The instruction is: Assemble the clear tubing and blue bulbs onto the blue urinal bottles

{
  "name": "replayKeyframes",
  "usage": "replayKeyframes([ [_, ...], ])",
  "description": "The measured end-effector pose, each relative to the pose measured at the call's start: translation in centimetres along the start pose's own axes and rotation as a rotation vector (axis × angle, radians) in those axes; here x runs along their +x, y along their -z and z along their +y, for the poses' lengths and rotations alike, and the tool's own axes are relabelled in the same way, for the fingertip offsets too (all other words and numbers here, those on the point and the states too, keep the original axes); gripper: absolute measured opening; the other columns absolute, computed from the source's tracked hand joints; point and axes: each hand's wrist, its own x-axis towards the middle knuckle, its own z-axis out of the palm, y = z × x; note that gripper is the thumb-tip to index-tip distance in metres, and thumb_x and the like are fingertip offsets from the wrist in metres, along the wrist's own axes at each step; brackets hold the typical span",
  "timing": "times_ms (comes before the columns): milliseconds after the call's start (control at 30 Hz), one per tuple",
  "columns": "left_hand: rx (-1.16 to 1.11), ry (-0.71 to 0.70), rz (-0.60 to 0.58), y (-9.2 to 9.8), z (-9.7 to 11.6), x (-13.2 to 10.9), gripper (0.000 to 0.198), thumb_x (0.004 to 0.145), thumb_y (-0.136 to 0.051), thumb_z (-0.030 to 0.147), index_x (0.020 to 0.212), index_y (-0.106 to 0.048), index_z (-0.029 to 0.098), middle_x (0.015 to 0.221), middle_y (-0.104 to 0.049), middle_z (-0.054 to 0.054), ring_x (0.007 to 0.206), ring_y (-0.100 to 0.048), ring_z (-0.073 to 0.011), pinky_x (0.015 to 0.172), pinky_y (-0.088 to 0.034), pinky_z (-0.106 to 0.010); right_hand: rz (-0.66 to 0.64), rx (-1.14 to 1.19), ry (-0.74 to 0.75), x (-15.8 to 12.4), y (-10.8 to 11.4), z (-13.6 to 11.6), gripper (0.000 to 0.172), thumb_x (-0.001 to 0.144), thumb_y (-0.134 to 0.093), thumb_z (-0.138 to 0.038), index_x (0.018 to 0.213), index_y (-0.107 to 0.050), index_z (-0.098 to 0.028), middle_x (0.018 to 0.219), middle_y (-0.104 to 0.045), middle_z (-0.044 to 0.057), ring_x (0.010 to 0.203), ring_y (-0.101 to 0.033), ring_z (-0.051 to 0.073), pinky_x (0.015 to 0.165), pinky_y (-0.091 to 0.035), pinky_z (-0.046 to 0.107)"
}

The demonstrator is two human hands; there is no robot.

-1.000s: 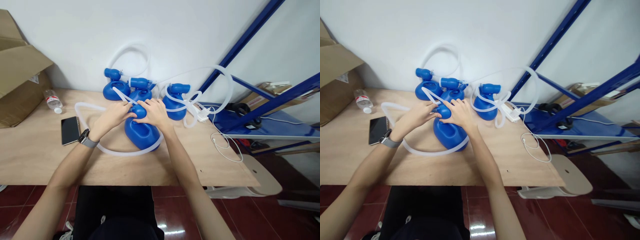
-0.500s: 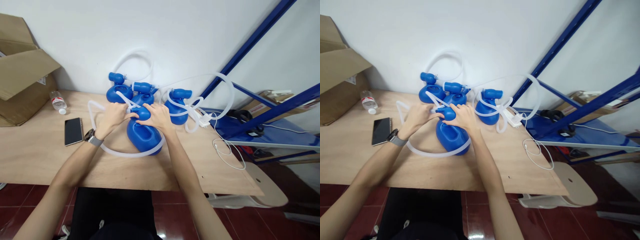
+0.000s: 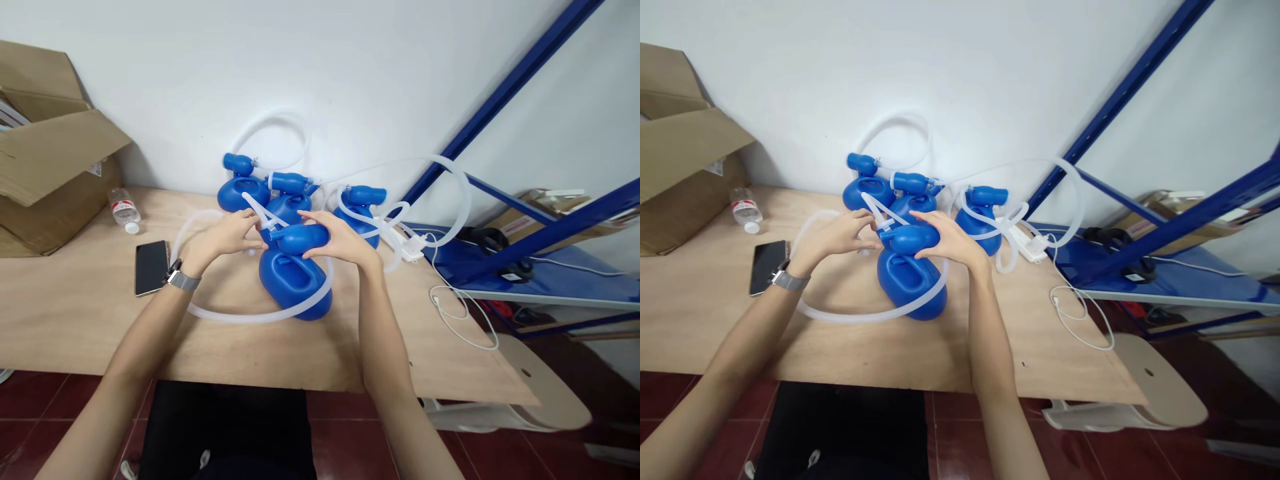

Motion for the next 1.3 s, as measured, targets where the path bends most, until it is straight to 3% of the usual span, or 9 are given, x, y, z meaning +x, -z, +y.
replayKeyframes([
  [133,-0.005,0.023,0.026,-0.7,0.5,0.0,0.039,0.102,-0.076,0.055,0.114,-0.072,0.019,0.113,-0.075,-0.01,0.098,-0.071,-0.0283,0.088,-0.052,-0.037,0.027,0.223,-0.105,-0.8,0.5,2.2,0.103,0.071,-0.102,-0.066,0.161,-0.063,-0.031,0.154,-0.071,0.014,0.147,-0.065,0.039,0.126,-0.05,0.06],
  [267,-0.07,0.05,0.158,-1.3,0.9,-0.2,0.068,0.1,-0.08,0.054,0.155,-0.056,0.02,0.133,-0.072,-0.014,0.11,-0.072,-0.0298,0.091,-0.054,-0.038,0.058,0.484,-0.192,-1.0,-0.8,5.1,0.097,0.062,-0.107,-0.059,0.146,-0.069,-0.03,0.137,-0.078,0.011,0.135,-0.072,0.036,0.116,-0.059,0.053],
  [367,-0.016,0.015,0.101,-1.8,1.3,-0.1,0.077,0.103,-0.078,0.055,0.17,-0.049,0.029,0.139,-0.066,-0.013,0.108,-0.073,-0.0268,0.088,-0.054,-0.035,0.151,0.744,-0.252,-0.8,-3.1,6.8,0.1,0.049,-0.108,-0.067,0.134,-0.071,-0.029,0.126,-0.076,0.009,0.113,-0.075,0.031,0.092,-0.067,0.043],
  [500,0.087,0.054,0.076,-2.2,2.0,0.3,0.063,0.108,-0.07,0.059,0.163,-0.061,0.028,0.137,-0.065,-0.015,0.108,-0.073,-0.0278,0.085,-0.053,-0.034,0.172,0.929,-0.313,-0.4,-5.7,7.8,0.098,0.048,-0.1,-0.08,0.126,-0.068,-0.029,0.119,-0.071,0.006,0.079,-0.068,0.018,0.058,-0.06,0.029],
  [800,0.211,0.232,0.045,-1.1,3.6,0.2,0.053,0.113,-0.062,0.056,0.16,-0.061,0.031,0.14,-0.066,-0.014,0.112,-0.073,-0.0305,0.087,-0.054,-0.035,0.247,0.946,-0.285,-1.8,-2.1,7.9,0.078,0.054,-0.11,-0.044,0.11,-0.057,-0.03,0.115,-0.072,0.003,0.078,-0.072,0.018,0.054,-0.06,0.025],
  [967,0.173,0.242,0.064,-1.3,2.1,0.1,0.042,0.114,-0.063,0.048,0.151,-0.064,0.03,0.138,-0.067,-0.013,0.113,-0.073,-0.0279,0.089,-0.054,-0.033,0.457,0.988,-0.361,-2.4,-1.9,8.8,0.078,0.051,-0.107,-0.047,0.11,-0.058,-0.03,0.1,-0.066,-0.004,0.063,-0.061,0.01,0.043,-0.047,0.018],
  [1100,0.18,0.212,0.063,-1.6,1.1,-0.1,0.046,0.117,-0.057,0.049,0.158,-0.06,0.028,0.141,-0.068,-0.013,0.115,-0.073,-0.0287,0.086,-0.053,-0.033,0.68,0.976,-0.338,-1.7,-1.8,9.2,0.072,0.059,-0.1,-0.051,0.112,-0.054,-0.033,0.098,-0.058,-0.007,0.066,-0.056,0.008,0.048,-0.05,0.016],
  [1200,0.224,0.167,0.086,-2.3,1.5,-0.2,0.051,0.117,-0.056,0.052,0.163,-0.058,0.029,0.139,-0.07,-0.013,0.113,-0.075,-0.0308,0.078,-0.051,-0.035,0.81,0.906,-0.276,-0.7,-0.9,7.6,0.07,0.062,-0.098,-0.052,0.114,-0.054,-0.035,0.108,-0.059,-0.004,0.075,-0.06,0.011,0.052,-0.054,0.019],
  [1300,0.24,0.166,0.123,-2.9,2.0,-0.1,0.049,0.115,-0.058,0.051,0.159,-0.062,0.028,0.136,-0.072,-0.014,0.111,-0.077,-0.0322,0.077,-0.052,-0.036,0.744,0.829,-0.17,-0.1,-0.5,4.1,0.074,0.063,-0.1,-0.056,0.116,-0.053,-0.036,0.118,-0.065,0.001,0.081,-0.066,0.017,0.053,-0.056,0.025],
])
